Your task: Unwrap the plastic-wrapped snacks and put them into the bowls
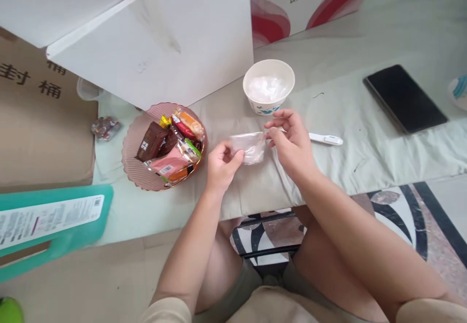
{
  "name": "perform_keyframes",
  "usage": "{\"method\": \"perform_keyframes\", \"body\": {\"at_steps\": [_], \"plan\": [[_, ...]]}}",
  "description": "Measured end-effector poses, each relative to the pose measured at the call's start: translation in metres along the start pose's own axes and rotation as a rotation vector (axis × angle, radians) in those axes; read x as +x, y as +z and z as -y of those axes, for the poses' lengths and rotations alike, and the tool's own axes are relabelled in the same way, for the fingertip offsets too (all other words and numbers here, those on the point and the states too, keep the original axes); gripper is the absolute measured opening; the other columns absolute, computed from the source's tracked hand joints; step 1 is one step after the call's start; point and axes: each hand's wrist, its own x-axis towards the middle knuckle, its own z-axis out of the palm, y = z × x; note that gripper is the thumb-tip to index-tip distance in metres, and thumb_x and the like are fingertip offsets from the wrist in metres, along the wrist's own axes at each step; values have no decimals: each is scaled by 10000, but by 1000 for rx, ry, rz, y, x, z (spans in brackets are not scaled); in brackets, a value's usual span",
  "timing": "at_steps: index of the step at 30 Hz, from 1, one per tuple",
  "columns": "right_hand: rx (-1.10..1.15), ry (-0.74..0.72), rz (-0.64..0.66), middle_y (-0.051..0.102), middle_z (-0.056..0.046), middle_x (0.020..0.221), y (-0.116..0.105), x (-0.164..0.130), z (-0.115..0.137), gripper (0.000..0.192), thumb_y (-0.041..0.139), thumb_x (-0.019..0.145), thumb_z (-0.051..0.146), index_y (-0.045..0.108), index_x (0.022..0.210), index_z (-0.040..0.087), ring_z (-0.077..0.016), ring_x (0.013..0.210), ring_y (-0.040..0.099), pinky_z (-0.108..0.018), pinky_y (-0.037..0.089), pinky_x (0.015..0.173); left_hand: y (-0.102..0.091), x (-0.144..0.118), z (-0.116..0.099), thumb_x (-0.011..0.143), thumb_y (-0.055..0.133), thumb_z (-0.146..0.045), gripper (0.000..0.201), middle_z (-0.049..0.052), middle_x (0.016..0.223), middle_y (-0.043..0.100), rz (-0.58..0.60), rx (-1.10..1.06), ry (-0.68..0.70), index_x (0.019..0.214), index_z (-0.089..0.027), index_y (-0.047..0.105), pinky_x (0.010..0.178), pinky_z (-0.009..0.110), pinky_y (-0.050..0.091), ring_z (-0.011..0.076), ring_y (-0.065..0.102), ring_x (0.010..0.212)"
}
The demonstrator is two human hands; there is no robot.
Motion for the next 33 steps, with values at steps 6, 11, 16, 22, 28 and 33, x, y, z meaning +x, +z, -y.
{"method": "perform_keyframes", "body": {"at_steps": [6,11,16,22,28,33], "plan": [[64,38,-94,616,23,1019,-24,13,9,184,543,923,297,492,1099,289,-110,761,702,-268,520,672,21,17,-43,792,749,-231,226,-61,663,474,-204,315,411,741,-223,529,589,243,407,98,449,586],[54,51,-100,607,27,1016,-41,16,12,204,550,919,347,470,1099,293,-111,749,712,-266,525,653,69,78,-99,650,681,0,361,-33,652,480,-89,776,572,630,-236,408,772,318,499,166,564,717],[107,72,-117,617,41,1009,-51,18,15,233,546,898,323,452,1110,304,-105,745,714,-267,529,660,105,129,-113,574,638,40,317,4,612,458,321,1104,277,582,-227,467,915,401,500,302,671,945],[193,159,-144,628,83,939,-50,22,23,288,571,827,294,465,1095,301,-92,646,693,-298,519,696,120,155,-135,650,664,-107,85,6,672,599,720,1344,-84,670,-189,669,904,358,520,259,723,895],[219,204,-119,623,92,902,-41,24,27,277,568,800,305,490,1064,286,-95,614,685,-313,493,692,126,185,-146,806,597,-185,317,40,870,757,889,1450,-175,1078,-208,758,901,378,533,200,718,845],[201,198,-125,600,101,846,-38,24,26,274,566,789,297,497,1053,279,-73,567,612,-313,471,685,132,186,-125,675,721,-143,294,18,879,705,877,1585,-123,958,-219,735,1014,367,479,257,686,1026]]}}
